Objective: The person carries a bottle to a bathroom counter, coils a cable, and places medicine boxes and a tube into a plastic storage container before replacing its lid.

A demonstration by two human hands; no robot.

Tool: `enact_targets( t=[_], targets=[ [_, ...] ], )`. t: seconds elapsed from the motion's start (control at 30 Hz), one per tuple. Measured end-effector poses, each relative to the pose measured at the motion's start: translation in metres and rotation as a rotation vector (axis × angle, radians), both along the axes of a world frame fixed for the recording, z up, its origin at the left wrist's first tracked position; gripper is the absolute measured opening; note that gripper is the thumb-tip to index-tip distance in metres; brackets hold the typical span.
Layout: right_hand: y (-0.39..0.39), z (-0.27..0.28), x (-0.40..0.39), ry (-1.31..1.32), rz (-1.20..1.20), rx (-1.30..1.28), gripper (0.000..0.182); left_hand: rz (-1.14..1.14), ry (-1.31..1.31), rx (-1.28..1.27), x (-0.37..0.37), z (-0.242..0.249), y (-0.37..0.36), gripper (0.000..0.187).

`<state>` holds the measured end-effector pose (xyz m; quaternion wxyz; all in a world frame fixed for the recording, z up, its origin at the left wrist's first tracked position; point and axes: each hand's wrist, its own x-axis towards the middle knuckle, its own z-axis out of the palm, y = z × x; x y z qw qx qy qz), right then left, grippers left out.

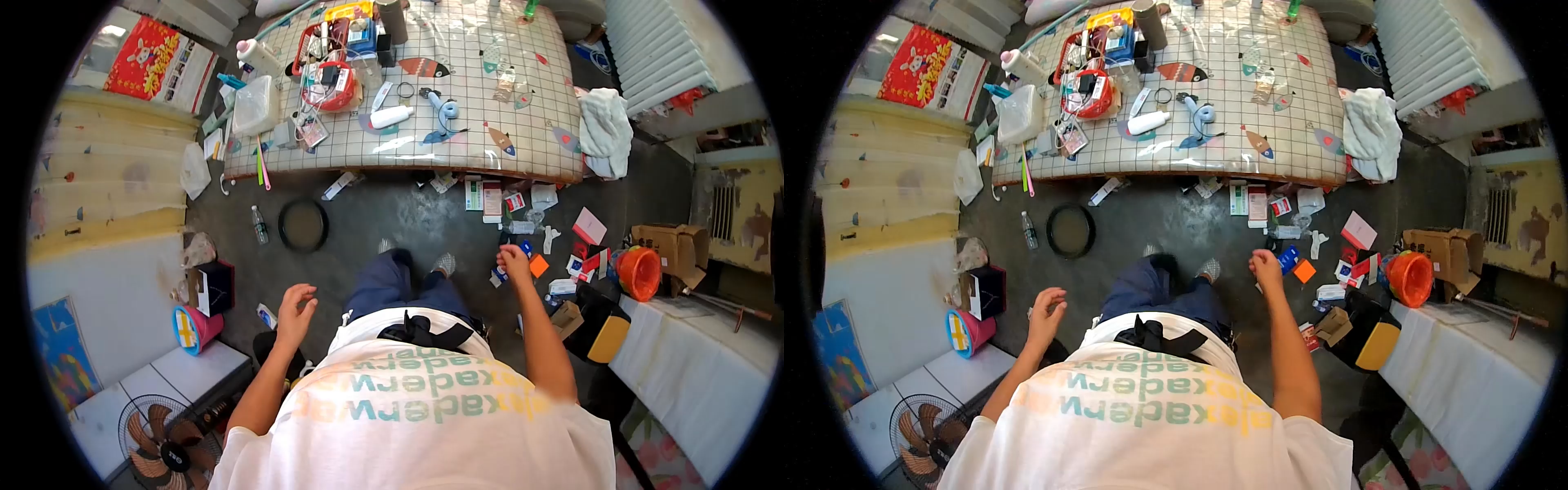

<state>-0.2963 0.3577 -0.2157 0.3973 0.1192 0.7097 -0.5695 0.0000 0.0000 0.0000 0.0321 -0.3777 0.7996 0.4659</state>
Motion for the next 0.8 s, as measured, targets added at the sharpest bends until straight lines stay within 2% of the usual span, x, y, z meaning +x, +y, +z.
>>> enact_targets(
  t=[0.07,0.1,0.27,0.47,0.57,0.6,0.67,0.73,0.8],
  targets=[
    [-0.023,0.035,-0.002,0.042,0.029,-0.024,0.019,0.036,0.086,-0.004,-0.003,0.01,0.012,0.023],
    [-0.046,0.031,-0.053,0.078,0.063,0.011,0.02,0.031,0.103,0.055,-0.052,-0.021,-0.007,0.023],
    [-0.144,0.051,-0.105,0.124,0.192,0.006,0.022,-0.047,0.136,0.017,-0.135,-0.039,-0.055,0.025],
    [-0.223,0.01,-0.181,0.347,0.303,0.157,0.023,-0.257,0.149,0.028,-0.26,-0.074,-0.113,0.025],
    [-0.27,0.004,-0.207,0.599,0.197,0.206,0.031,-0.425,0.072,-0.078,-0.316,-0.091,-0.133,0.025],
    [-0.28,-0.001,-0.215,0.554,0.194,0.245,0.036,-0.454,0.069,-0.109,-0.332,-0.099,-0.138,0.025],
    [-0.302,-0.005,-0.226,0.636,0.209,0.333,0.042,-0.516,0.059,-0.166,-0.358,-0.117,-0.145,0.025],
    [-0.32,-0.001,-0.239,0.684,0.289,0.404,0.052,-0.488,0.038,-0.19,-0.379,-0.141,-0.156,0.025],
    [-0.332,-0.008,-0.253,0.853,0.364,0.464,0.054,-0.414,0.035,-0.267,-0.396,-0.173,-0.16,0.026]
  ],
)
